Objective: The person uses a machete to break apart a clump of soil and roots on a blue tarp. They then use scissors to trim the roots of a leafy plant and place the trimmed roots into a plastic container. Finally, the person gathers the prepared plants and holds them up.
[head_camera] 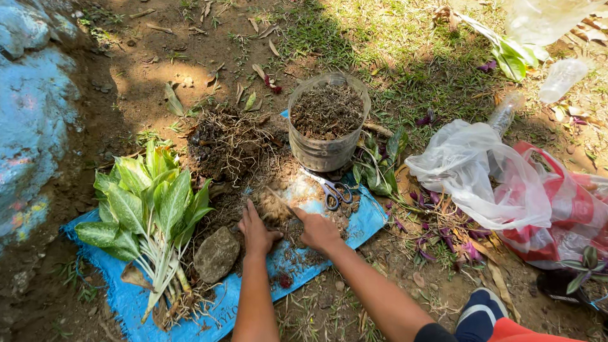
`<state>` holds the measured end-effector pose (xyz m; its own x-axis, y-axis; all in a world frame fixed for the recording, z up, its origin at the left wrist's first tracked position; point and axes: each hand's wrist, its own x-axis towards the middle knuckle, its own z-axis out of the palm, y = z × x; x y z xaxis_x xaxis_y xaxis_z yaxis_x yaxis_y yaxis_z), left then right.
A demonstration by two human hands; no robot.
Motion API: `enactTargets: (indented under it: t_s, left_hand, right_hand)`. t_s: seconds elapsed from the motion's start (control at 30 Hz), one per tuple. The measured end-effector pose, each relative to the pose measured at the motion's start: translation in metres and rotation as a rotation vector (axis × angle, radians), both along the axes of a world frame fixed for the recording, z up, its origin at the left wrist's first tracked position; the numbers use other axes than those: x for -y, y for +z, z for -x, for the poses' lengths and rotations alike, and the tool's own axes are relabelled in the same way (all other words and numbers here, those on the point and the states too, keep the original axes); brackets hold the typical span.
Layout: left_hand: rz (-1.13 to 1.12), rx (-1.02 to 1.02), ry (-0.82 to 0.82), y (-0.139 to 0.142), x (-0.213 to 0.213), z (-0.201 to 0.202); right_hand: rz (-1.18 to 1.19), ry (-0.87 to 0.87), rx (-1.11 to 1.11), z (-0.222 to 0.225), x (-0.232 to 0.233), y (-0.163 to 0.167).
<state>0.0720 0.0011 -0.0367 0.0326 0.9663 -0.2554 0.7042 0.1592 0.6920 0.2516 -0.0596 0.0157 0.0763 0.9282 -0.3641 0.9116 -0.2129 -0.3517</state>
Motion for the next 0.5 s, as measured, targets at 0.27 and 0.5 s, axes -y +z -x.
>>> enactTargets:
  t_s: [0.27, 0.5]
  left_hand:
    - [0.068, -0.244, -0.189, 0.023, -0.023, 0.011]
    - [0.121, -0.233, -0.273, 0.021, -0.046, 0.0]
  right_hand:
    - [-0.07, -0.168, -0.017, -0.021, -0.03, 0.021]
    - [0.074, -0.147, -0.165, -0.008, -0.037, 0.027]
